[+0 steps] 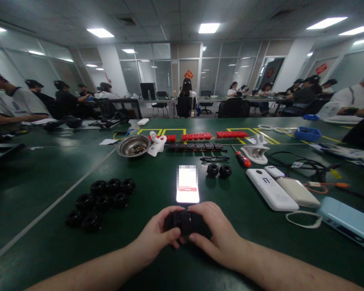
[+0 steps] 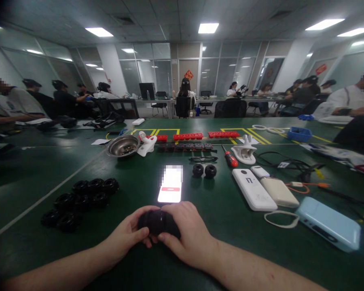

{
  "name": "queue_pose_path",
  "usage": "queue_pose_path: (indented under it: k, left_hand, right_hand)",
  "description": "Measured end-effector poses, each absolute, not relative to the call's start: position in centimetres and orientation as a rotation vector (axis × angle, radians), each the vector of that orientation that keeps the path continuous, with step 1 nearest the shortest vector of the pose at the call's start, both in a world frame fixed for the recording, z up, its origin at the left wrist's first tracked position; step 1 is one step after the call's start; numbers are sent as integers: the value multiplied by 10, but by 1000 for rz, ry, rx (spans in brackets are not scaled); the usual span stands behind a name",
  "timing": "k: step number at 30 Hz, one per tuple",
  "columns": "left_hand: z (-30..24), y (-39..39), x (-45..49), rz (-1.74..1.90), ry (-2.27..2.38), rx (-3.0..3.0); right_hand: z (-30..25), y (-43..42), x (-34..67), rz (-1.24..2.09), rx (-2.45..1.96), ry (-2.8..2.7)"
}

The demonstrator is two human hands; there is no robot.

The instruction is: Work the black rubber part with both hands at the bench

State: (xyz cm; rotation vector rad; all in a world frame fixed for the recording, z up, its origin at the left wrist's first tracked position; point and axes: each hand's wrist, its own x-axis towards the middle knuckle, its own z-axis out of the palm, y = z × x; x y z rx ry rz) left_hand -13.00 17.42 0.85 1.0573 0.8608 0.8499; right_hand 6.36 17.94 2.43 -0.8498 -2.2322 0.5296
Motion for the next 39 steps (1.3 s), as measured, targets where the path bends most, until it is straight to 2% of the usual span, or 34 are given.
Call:
queue_pose_path:
  k: [6, 14, 21, 29, 39]
  left_hand:
    - [14, 170, -127, 827, 885, 1025]
    - [10, 174, -130, 833, 889, 1050]
    - [12, 168, -126, 841, 893, 1019]
    - [7, 174, -131, 815, 865, 1049]
    - [16, 170, -127, 830, 893, 1012]
  right_hand:
    - [20, 181, 63, 660, -1034, -2197]
    - [25, 180, 63, 544, -885, -2261]
    - [18, 185, 61, 778, -1038, -2174]
    - [26, 179, 64, 546, -785, -2270]
    - [23, 182, 61, 669, -1034, -2214]
